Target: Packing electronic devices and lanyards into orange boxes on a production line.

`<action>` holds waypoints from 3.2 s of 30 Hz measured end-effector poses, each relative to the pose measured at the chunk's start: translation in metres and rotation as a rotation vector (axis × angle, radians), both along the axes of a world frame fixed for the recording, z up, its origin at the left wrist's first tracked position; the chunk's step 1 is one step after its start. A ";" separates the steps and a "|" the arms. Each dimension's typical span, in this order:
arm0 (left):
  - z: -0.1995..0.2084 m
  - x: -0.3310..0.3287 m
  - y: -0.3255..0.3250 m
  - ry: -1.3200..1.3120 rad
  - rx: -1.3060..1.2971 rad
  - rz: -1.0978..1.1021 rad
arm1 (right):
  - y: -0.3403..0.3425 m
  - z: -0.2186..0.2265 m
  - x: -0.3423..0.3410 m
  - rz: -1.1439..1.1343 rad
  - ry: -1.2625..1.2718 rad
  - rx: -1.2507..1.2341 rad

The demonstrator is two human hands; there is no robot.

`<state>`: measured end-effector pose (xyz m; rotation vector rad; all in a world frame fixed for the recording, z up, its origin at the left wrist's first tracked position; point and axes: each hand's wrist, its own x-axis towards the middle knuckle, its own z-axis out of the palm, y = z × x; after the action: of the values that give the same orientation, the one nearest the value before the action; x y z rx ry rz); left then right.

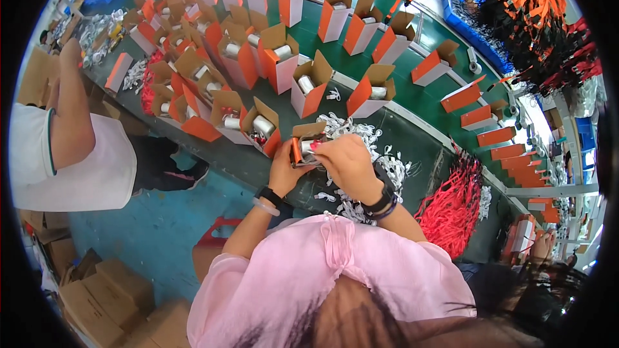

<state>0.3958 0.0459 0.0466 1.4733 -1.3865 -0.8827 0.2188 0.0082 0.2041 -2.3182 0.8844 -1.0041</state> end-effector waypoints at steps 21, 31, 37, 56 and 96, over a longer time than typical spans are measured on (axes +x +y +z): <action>-0.002 0.000 0.016 -0.196 -0.073 0.006 | 0.018 -0.038 0.014 -0.072 0.359 -0.418; 0.046 0.004 0.065 0.066 0.050 -0.334 | 0.042 -0.021 -0.002 -0.032 0.082 -0.247; 0.090 -0.039 0.060 -0.361 -0.494 -0.996 | 0.043 -0.076 -0.035 0.280 -0.274 1.443; 0.047 -0.100 0.087 -0.315 -0.035 -0.780 | 0.054 -0.040 -0.029 0.827 -0.080 1.148; 0.055 -0.031 -0.012 0.956 0.064 0.087 | -0.011 -0.092 0.031 -0.154 -0.685 0.900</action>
<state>0.3648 0.0337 0.1014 0.9109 -0.5762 -1.3364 0.2499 -0.0029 0.1120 -1.0745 0.9451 -1.0539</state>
